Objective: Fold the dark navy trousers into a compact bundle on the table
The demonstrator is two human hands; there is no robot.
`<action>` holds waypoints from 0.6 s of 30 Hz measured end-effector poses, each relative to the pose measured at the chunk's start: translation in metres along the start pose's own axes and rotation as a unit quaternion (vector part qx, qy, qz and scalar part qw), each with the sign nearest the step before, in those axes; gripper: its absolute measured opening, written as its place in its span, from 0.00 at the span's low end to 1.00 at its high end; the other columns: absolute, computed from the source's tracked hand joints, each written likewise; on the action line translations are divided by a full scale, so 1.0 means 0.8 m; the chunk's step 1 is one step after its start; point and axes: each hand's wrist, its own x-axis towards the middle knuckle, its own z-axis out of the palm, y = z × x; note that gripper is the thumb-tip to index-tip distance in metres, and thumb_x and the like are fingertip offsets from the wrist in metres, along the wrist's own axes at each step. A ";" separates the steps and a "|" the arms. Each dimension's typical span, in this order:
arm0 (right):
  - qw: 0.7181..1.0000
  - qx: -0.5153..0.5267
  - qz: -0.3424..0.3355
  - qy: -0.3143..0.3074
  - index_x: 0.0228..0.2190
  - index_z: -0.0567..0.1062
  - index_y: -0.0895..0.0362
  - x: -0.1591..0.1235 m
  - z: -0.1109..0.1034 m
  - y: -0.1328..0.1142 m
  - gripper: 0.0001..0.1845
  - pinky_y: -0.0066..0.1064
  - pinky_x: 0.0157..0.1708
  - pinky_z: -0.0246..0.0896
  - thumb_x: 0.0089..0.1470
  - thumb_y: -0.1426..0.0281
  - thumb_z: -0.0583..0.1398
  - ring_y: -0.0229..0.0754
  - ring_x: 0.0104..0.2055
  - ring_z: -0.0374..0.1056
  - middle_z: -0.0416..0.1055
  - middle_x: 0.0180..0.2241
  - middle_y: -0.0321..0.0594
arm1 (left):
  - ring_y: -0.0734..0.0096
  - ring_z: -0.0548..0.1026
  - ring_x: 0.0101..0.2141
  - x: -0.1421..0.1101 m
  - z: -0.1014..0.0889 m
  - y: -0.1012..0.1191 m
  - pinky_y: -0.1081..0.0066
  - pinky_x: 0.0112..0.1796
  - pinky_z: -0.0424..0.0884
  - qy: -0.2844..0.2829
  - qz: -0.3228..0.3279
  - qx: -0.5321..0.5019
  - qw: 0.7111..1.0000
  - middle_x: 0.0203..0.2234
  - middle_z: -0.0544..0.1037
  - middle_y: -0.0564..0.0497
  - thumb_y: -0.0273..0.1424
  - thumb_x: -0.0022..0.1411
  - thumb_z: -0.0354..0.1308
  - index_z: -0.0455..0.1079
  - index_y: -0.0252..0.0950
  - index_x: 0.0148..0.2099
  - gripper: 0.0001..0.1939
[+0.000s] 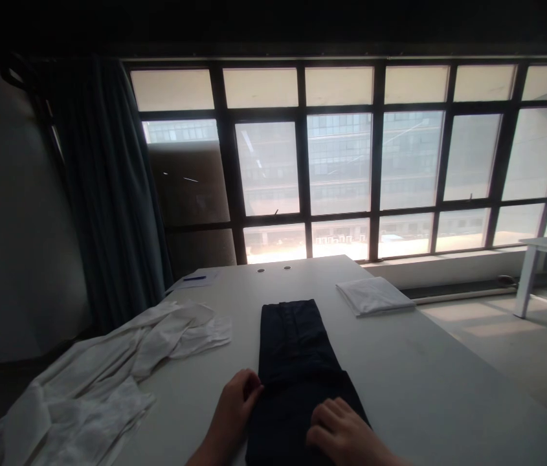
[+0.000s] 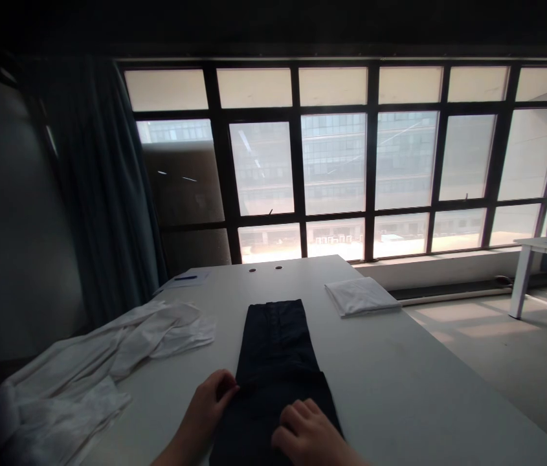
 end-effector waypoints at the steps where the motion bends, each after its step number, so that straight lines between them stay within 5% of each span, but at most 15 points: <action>1: 0.999 -0.029 -0.026 0.011 0.38 0.71 0.50 -0.001 0.014 -0.005 0.04 0.32 0.37 0.56 0.59 0.67 0.62 0.40 0.33 0.64 0.71 0.35 0.35 | 0.63 0.75 0.30 -0.001 0.000 0.002 0.69 0.34 0.67 0.011 0.005 -0.012 1.000 0.28 0.77 0.51 0.40 0.62 0.57 0.69 0.39 0.32 0.11; 3: 0.999 -0.045 -0.017 0.011 0.36 0.72 0.51 -0.003 0.032 -0.006 0.07 0.33 0.37 0.56 0.57 0.63 0.63 0.41 0.34 0.64 0.72 0.35 0.36 | 0.63 0.75 0.31 -0.003 -0.001 0.004 0.69 0.35 0.68 0.040 0.014 -0.033 0.999 0.29 0.77 0.51 0.43 0.65 0.56 0.69 0.39 0.34 0.13; 6: 0.995 -0.016 0.099 -0.018 0.36 0.73 0.51 -0.003 0.026 0.009 0.06 0.36 0.43 0.58 0.54 0.68 0.64 0.45 0.40 0.66 0.72 0.38 0.38 | 0.64 0.75 0.31 -0.007 0.000 0.007 0.71 0.31 0.68 0.063 0.029 -0.036 0.997 0.29 0.77 0.51 0.48 0.67 0.54 0.70 0.40 0.36 0.17; 11: 0.966 -0.031 0.256 0.019 0.43 0.76 0.51 -0.005 -0.008 0.044 0.21 0.45 0.55 0.55 0.51 0.82 0.56 0.50 0.50 0.66 0.73 0.45 0.42 | 0.63 0.76 0.35 -0.018 0.004 0.017 0.68 0.38 0.72 -0.006 0.125 0.009 0.992 0.33 0.78 0.48 0.41 0.71 0.49 0.72 0.40 0.41 0.14; 14: 0.965 -0.049 0.250 0.057 0.48 0.74 0.52 -0.009 -0.010 0.043 0.27 0.48 0.57 0.54 0.48 0.83 0.55 0.52 0.54 0.64 0.71 0.49 0.45 | 0.62 0.76 0.44 -0.023 0.005 0.030 0.63 0.49 0.70 -0.076 0.199 0.060 0.975 0.42 0.79 0.47 0.32 0.70 0.50 0.73 0.42 0.47 0.11; 18: 0.990 -0.049 0.102 0.083 0.47 0.74 0.48 -0.004 0.003 0.012 0.23 0.46 0.59 0.54 0.50 0.77 0.58 0.51 0.56 0.63 0.69 0.53 0.42 | 0.58 0.72 0.54 -0.029 0.002 0.052 0.60 0.56 0.67 -0.169 0.263 0.125 0.942 0.56 0.75 0.48 0.34 0.67 0.57 0.68 0.47 0.59 0.18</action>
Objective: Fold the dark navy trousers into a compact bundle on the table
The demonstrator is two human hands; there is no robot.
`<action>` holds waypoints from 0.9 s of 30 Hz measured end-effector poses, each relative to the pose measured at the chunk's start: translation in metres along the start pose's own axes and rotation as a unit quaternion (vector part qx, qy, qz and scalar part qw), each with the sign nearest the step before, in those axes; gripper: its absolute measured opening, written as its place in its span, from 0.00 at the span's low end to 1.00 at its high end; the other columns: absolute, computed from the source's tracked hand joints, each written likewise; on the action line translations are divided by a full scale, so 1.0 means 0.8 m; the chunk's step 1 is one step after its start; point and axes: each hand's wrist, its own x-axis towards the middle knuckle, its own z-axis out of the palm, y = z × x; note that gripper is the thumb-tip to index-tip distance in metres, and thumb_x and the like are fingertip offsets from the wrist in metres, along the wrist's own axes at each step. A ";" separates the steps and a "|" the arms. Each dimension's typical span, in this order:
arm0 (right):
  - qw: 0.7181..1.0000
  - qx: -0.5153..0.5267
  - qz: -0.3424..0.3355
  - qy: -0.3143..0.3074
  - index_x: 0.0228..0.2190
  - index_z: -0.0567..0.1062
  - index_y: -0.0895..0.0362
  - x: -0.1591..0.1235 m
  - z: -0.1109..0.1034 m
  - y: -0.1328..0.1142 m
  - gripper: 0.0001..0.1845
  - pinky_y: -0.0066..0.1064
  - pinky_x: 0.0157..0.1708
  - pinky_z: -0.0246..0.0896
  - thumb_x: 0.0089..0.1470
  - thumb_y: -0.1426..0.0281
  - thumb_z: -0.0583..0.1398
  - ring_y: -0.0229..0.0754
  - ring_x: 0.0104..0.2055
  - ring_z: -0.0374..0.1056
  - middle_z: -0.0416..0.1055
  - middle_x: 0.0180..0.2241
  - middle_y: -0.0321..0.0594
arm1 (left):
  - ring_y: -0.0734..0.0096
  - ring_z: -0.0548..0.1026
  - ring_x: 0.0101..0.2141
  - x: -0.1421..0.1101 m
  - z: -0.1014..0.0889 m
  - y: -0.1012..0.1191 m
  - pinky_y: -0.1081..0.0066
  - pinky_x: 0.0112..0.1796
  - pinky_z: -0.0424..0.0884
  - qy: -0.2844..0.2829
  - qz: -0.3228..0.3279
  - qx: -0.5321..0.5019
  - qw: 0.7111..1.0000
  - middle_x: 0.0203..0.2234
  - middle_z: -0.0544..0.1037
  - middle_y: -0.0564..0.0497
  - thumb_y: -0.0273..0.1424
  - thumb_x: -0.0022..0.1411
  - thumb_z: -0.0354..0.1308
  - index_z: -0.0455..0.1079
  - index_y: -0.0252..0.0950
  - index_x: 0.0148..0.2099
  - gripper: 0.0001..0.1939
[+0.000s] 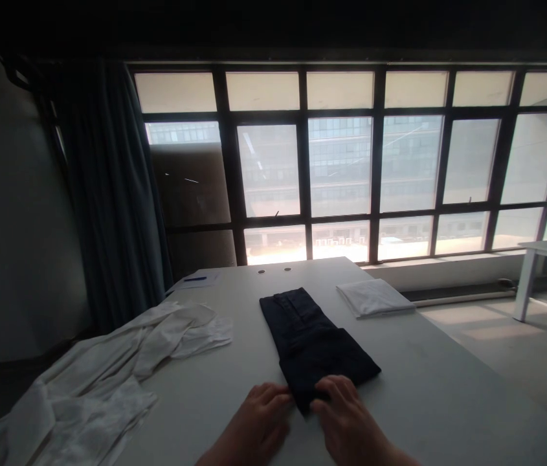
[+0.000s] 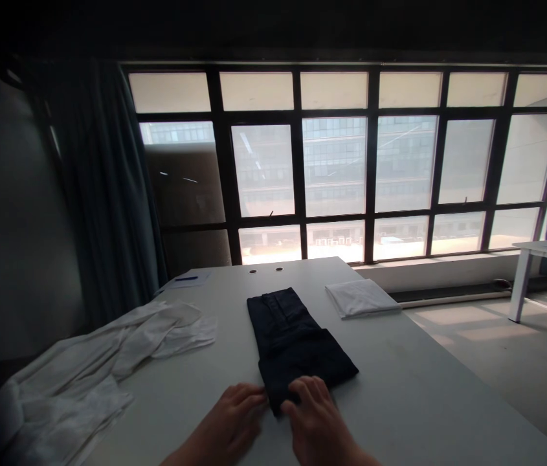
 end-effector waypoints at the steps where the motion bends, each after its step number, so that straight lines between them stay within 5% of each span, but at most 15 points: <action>1: 0.999 -0.008 -0.043 0.010 0.49 0.73 0.46 0.000 0.003 -0.008 0.23 0.46 0.60 0.52 0.50 0.74 0.60 0.52 0.58 0.62 0.68 0.55 0.42 | 0.57 0.71 0.56 0.002 -0.002 0.005 0.59 0.57 0.65 -0.021 0.014 0.009 1.000 0.58 0.73 0.48 0.37 0.66 0.58 0.66 0.48 0.61 0.21; 4: 0.994 -0.046 -0.093 0.019 0.55 0.70 0.45 0.001 0.009 -0.021 0.31 0.50 0.62 0.48 0.47 0.70 0.62 0.57 0.64 0.55 0.60 0.64 0.45 | 0.53 0.68 0.58 0.006 -0.007 0.020 0.58 0.59 0.63 -0.068 0.052 0.024 0.996 0.59 0.72 0.48 0.47 0.66 0.59 0.63 0.48 0.64 0.27; 8: 0.998 -0.056 -0.041 -0.008 0.54 0.70 0.45 0.001 0.004 -0.015 0.34 0.52 0.64 0.46 0.44 0.75 0.62 0.59 0.68 0.49 0.52 0.69 0.44 | 0.55 0.69 0.56 0.010 -0.009 0.026 0.60 0.56 0.63 -0.096 0.085 0.035 0.991 0.55 0.74 0.48 0.53 0.68 0.54 0.63 0.48 0.64 0.28; 12: 0.997 -0.023 -0.060 -0.052 0.55 0.70 0.42 -0.002 0.005 -0.007 0.34 0.51 0.66 0.44 0.46 0.76 0.60 0.56 0.69 0.50 0.53 0.70 0.39 | 0.55 0.69 0.54 0.007 -0.003 0.014 0.61 0.54 0.63 -0.100 0.102 0.066 0.988 0.54 0.73 0.48 0.54 0.68 0.53 0.62 0.49 0.65 0.29; 16: 0.991 0.017 -0.005 -0.133 0.57 0.69 0.46 -0.001 0.009 -0.007 0.34 0.52 0.67 0.42 0.47 0.73 0.61 0.59 0.69 0.51 0.55 0.69 0.41 | 0.53 0.67 0.54 0.000 0.010 -0.006 0.60 0.54 0.63 -0.089 0.127 0.095 0.983 0.60 0.68 0.47 0.55 0.65 0.56 0.59 0.54 0.67 0.32; 21: 0.967 0.088 0.023 -0.238 0.60 0.68 0.45 0.005 -0.002 -0.003 0.31 0.54 0.68 0.41 0.53 0.67 0.60 0.59 0.70 0.51 0.55 0.69 0.40 | 0.55 0.68 0.54 -0.007 0.025 -0.020 0.59 0.55 0.64 -0.066 0.125 0.109 0.984 0.57 0.69 0.48 0.54 0.65 0.58 0.64 0.57 0.64 0.27; 27: 0.967 0.105 0.022 -0.231 0.58 0.70 0.47 0.007 -0.008 -0.006 0.32 0.55 0.65 0.48 0.50 0.68 0.61 0.61 0.68 0.54 0.56 0.69 0.44 | 0.54 0.66 0.62 -0.001 0.033 -0.024 0.60 0.59 0.64 -0.044 0.146 0.108 0.982 0.66 0.65 0.51 0.42 0.70 0.57 0.64 0.58 0.64 0.22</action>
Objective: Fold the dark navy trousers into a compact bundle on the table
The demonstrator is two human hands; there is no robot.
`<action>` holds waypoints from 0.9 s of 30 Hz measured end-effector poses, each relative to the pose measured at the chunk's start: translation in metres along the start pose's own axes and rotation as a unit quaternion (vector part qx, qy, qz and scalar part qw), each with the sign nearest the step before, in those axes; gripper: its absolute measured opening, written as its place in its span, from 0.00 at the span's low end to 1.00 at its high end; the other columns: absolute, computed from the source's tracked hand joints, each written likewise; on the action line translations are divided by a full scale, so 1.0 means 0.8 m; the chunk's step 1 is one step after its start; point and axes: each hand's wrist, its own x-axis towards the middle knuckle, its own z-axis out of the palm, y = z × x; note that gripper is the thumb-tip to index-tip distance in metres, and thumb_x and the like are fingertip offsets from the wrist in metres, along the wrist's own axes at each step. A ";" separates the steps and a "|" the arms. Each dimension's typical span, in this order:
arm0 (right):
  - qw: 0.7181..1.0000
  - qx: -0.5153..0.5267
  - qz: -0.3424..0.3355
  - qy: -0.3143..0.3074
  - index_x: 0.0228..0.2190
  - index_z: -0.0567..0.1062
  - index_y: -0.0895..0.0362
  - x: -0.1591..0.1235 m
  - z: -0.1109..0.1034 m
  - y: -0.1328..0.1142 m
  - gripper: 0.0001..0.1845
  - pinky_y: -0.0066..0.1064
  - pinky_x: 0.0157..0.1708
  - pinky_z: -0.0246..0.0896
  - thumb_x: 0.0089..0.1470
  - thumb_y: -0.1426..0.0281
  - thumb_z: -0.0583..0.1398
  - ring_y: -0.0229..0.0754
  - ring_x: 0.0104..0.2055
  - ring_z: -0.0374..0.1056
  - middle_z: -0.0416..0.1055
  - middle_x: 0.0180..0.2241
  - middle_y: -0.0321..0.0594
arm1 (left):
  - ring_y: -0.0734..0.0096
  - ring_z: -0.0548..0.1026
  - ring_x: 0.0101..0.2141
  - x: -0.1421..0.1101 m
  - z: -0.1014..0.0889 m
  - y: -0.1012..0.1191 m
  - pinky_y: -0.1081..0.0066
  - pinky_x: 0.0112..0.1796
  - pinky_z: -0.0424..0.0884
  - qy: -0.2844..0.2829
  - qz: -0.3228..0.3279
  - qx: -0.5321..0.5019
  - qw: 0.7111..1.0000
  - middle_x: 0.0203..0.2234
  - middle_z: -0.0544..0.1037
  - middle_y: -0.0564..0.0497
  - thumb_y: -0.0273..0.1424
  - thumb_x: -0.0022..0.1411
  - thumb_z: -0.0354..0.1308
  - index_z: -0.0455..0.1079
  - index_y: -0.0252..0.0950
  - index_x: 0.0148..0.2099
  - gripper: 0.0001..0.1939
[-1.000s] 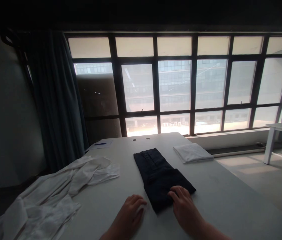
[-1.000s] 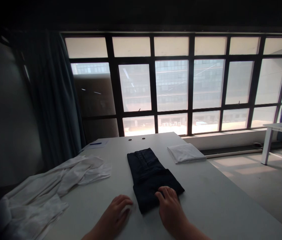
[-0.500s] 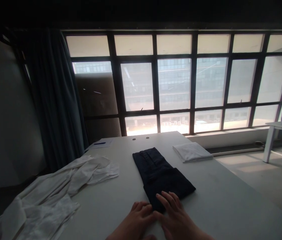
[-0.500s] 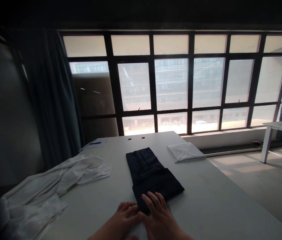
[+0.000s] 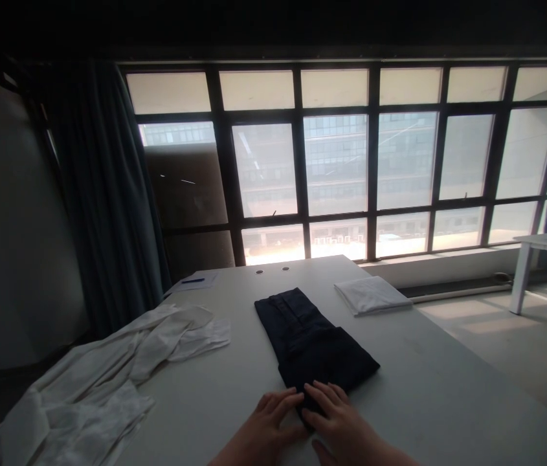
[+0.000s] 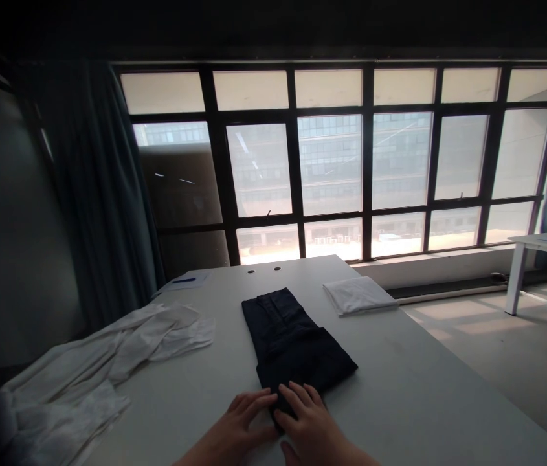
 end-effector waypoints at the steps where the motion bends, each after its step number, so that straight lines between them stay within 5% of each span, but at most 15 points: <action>1: 1.000 0.002 0.001 0.013 0.57 0.71 0.48 0.000 -0.001 -0.002 0.32 0.52 0.64 0.51 0.49 0.69 0.61 0.60 0.67 0.57 0.59 0.67 0.45 | 0.54 0.65 0.63 0.002 -0.002 0.000 0.60 0.59 0.64 -0.017 0.004 -0.017 1.000 0.67 0.64 0.51 0.42 0.70 0.57 0.63 0.57 0.65 0.23; 5: 0.990 0.001 0.053 0.130 0.46 0.75 0.51 -0.002 -0.012 -0.002 0.19 0.42 0.58 0.59 0.51 0.73 0.58 0.50 0.57 0.66 0.70 0.56 0.45 | 0.51 0.63 0.65 0.010 -0.016 0.006 0.57 0.61 0.64 -0.072 -0.020 -0.084 0.994 0.67 0.65 0.47 0.52 0.65 0.58 0.63 0.51 0.64 0.28; 8: 0.972 -0.045 0.122 0.197 0.42 0.75 0.51 -0.004 -0.020 0.010 0.12 0.46 0.58 0.56 0.55 0.72 0.58 0.50 0.52 0.66 0.71 0.48 0.44 | 0.52 0.65 0.64 0.016 -0.023 0.015 0.56 0.62 0.64 -0.059 -0.050 -0.109 0.991 0.63 0.69 0.45 0.55 0.62 0.59 0.61 0.46 0.65 0.34; 12: 0.967 -0.065 0.177 0.175 0.39 0.76 0.51 -0.004 -0.023 0.021 0.08 0.49 0.58 0.54 0.59 0.67 0.58 0.51 0.50 0.67 0.72 0.45 0.43 | 0.52 0.67 0.63 0.017 -0.026 0.018 0.56 0.60 0.65 -0.053 -0.039 -0.078 0.995 0.62 0.70 0.46 0.54 0.63 0.58 0.55 0.48 0.69 0.37; 15: 0.978 -0.028 0.169 0.121 0.39 0.77 0.52 -0.006 -0.027 0.016 0.11 0.45 0.56 0.58 0.61 0.65 0.56 0.50 0.49 0.68 0.74 0.44 0.43 | 0.53 0.69 0.61 0.013 -0.028 0.012 0.57 0.60 0.64 -0.040 -0.024 -0.038 0.998 0.60 0.73 0.48 0.53 0.64 0.57 0.61 0.50 0.66 0.31; 18: 0.988 0.004 0.131 0.077 0.50 0.76 0.53 -0.009 -0.030 0.010 0.19 0.45 0.59 0.57 0.59 0.62 0.59 0.54 0.57 0.66 0.73 0.53 0.47 | 0.56 0.72 0.57 0.007 -0.031 0.008 0.56 0.62 0.57 -0.003 -0.062 -0.021 0.998 0.55 0.76 0.50 0.51 0.63 0.60 0.70 0.48 0.56 0.22; 21: 1.000 0.016 0.024 0.003 0.59 0.70 0.50 -0.008 -0.018 0.012 0.33 0.50 0.63 0.55 0.53 0.57 0.64 0.61 0.64 0.60 0.66 0.63 0.48 | 0.57 0.74 0.52 0.005 -0.028 0.008 0.52 0.62 0.54 0.034 -0.160 -0.006 0.987 0.49 0.77 0.50 0.45 0.60 0.64 0.70 0.45 0.47 0.17; 23: 0.999 -0.001 -0.050 -0.018 0.57 0.71 0.47 -0.004 -0.002 0.012 0.26 0.50 0.62 0.57 0.59 0.59 0.62 0.60 0.65 0.59 0.67 0.62 0.45 | 0.58 0.75 0.49 0.004 -0.023 0.006 0.50 0.61 0.53 0.055 -0.220 0.010 0.974 0.44 0.78 0.52 0.38 0.61 0.63 0.70 0.44 0.46 0.12; 27: 0.987 -0.010 -0.152 0.045 0.51 0.74 0.44 0.000 0.015 0.001 0.14 0.40 0.60 0.62 0.67 0.68 0.54 0.47 0.61 0.66 0.74 0.54 0.38 | 0.63 0.76 0.48 -0.007 -0.020 -0.016 0.51 0.61 0.53 0.049 -0.277 0.059 0.958 0.43 0.79 0.53 0.23 0.62 0.54 0.71 0.44 0.46 0.13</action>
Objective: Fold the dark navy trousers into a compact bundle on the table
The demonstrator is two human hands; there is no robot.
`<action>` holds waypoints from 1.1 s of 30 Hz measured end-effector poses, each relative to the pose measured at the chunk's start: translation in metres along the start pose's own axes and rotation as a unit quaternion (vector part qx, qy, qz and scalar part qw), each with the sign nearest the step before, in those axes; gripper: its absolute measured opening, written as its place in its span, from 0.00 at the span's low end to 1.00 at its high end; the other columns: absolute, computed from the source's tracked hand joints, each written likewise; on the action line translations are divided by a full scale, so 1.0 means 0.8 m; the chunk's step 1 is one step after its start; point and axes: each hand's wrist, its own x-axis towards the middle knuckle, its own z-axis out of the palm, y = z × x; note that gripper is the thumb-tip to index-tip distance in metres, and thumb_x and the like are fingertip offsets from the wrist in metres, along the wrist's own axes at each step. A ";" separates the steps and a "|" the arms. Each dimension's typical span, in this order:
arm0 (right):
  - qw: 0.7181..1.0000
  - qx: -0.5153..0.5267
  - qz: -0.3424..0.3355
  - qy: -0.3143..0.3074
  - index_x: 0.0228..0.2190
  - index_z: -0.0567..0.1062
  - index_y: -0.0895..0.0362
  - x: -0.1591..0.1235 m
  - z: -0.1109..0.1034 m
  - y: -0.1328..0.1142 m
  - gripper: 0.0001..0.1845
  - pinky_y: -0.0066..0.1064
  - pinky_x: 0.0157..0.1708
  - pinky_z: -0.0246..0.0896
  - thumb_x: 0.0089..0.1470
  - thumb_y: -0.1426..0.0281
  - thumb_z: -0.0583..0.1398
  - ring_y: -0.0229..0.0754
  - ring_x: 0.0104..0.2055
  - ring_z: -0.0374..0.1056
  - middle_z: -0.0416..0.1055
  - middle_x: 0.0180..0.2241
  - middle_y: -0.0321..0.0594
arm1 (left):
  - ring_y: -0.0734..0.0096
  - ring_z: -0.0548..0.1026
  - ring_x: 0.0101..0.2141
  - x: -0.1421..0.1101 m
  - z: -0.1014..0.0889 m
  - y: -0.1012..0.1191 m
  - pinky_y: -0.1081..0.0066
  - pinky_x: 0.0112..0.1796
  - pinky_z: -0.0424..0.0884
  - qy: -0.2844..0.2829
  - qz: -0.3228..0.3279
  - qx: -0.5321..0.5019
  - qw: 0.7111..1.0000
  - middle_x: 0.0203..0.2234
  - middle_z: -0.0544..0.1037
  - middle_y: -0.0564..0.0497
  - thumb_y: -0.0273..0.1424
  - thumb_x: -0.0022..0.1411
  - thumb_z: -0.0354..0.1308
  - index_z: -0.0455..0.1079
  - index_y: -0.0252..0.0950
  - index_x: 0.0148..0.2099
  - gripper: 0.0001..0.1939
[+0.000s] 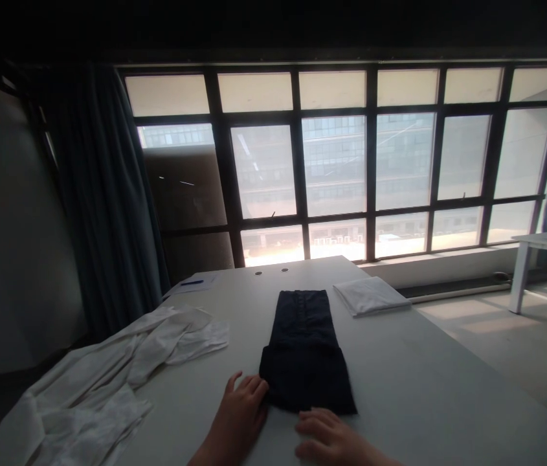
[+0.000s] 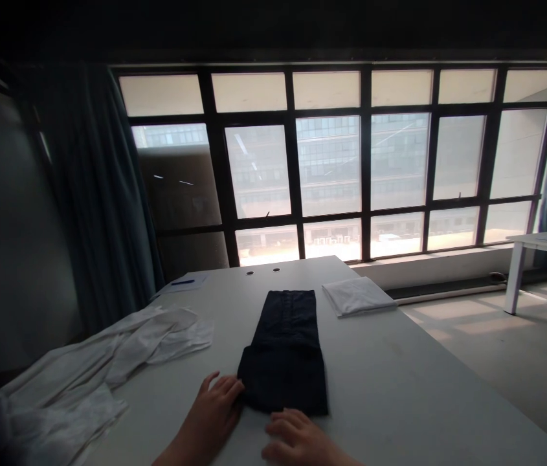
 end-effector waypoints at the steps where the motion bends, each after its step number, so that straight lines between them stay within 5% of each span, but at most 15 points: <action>1: 1.000 0.007 -0.007 0.020 0.50 0.73 0.45 0.000 -0.003 -0.003 0.13 0.39 0.58 0.63 0.65 0.68 0.55 0.47 0.59 0.66 0.75 0.53 0.39 | 0.63 0.76 0.49 0.001 -0.001 -0.011 0.51 0.60 0.53 0.004 -0.020 0.018 1.000 0.44 0.80 0.52 0.22 0.62 0.52 0.71 0.43 0.47 0.15; 3: 0.997 0.019 0.037 0.073 0.47 0.73 0.49 0.000 -0.015 -0.006 0.13 0.41 0.56 0.64 0.60 0.69 0.58 0.49 0.56 0.67 0.74 0.50 0.42 | 0.62 0.76 0.50 0.002 -0.003 -0.034 0.52 0.59 0.57 0.014 -0.072 0.053 0.996 0.46 0.80 0.49 0.19 0.62 0.48 0.71 0.41 0.49 0.18; 7: 0.950 0.045 0.242 0.191 0.39 0.72 0.53 -0.006 -0.034 0.018 0.12 0.43 0.52 0.65 0.53 0.75 0.54 0.49 0.50 0.68 0.73 0.45 0.46 | 0.57 0.76 0.49 0.002 -0.008 -0.065 0.56 0.52 0.66 0.067 -0.146 0.092 0.983 0.46 0.79 0.46 0.18 0.60 0.47 0.73 0.38 0.46 0.19; 9: 0.921 0.065 0.323 0.210 0.39 0.73 0.53 -0.007 -0.035 0.038 0.14 0.42 0.52 0.65 0.52 0.76 0.53 0.49 0.48 0.69 0.73 0.42 0.45 | 0.55 0.74 0.52 0.001 -0.009 -0.056 0.55 0.53 0.66 0.110 -0.097 0.085 0.986 0.49 0.78 0.45 0.18 0.60 0.47 0.73 0.39 0.47 0.19; 12: 0.899 0.089 0.386 0.188 0.41 0.75 0.54 -0.005 -0.030 0.054 0.16 0.41 0.52 0.64 0.51 0.74 0.53 0.50 0.48 0.70 0.75 0.42 0.46 | 0.56 0.71 0.56 -0.002 -0.005 -0.011 0.57 0.56 0.66 0.119 0.062 0.046 0.990 0.54 0.75 0.47 0.22 0.62 0.52 0.72 0.43 0.51 0.19; 17: 0.934 0.047 0.341 0.093 0.57 0.71 0.47 -0.002 -0.029 0.037 0.30 0.45 0.60 0.56 0.52 0.71 0.56 0.52 0.58 0.64 0.72 0.54 0.43 | 0.49 0.69 0.57 -0.005 0.007 0.067 0.55 0.52 0.68 0.073 0.242 0.043 0.967 0.60 0.70 0.45 0.33 0.58 0.63 0.67 0.48 0.61 0.28; 22: 0.943 0.030 0.330 0.009 0.65 0.62 0.40 -0.004 -0.028 0.030 0.36 0.53 0.66 0.43 0.55 0.67 0.57 0.56 0.67 0.54 0.64 0.64 0.39 | 0.45 0.64 0.60 -0.007 0.010 0.069 0.51 0.54 0.64 0.069 0.213 0.057 0.973 0.64 0.65 0.43 0.34 0.57 0.64 0.70 0.46 0.54 0.22; 28: 0.955 0.043 0.294 -0.003 0.66 0.61 0.43 -0.004 -0.037 0.028 0.37 0.50 0.67 0.44 0.55 0.67 0.56 0.54 0.67 0.53 0.63 0.64 0.40 | 0.52 0.66 0.58 -0.007 0.019 0.069 0.53 0.56 0.59 0.109 0.206 0.038 0.972 0.57 0.72 0.48 0.34 0.62 0.61 0.71 0.42 0.39 0.04; 33: 0.969 0.077 0.234 -0.026 0.66 0.60 0.43 -0.003 -0.053 0.018 0.40 0.48 0.67 0.45 0.53 0.65 0.60 0.53 0.66 0.55 0.63 0.64 0.41 | 0.57 0.69 0.52 -0.006 0.012 0.075 0.55 0.53 0.61 0.101 0.193 0.014 0.976 0.49 0.75 0.50 0.29 0.64 0.59 0.69 0.42 0.40 0.03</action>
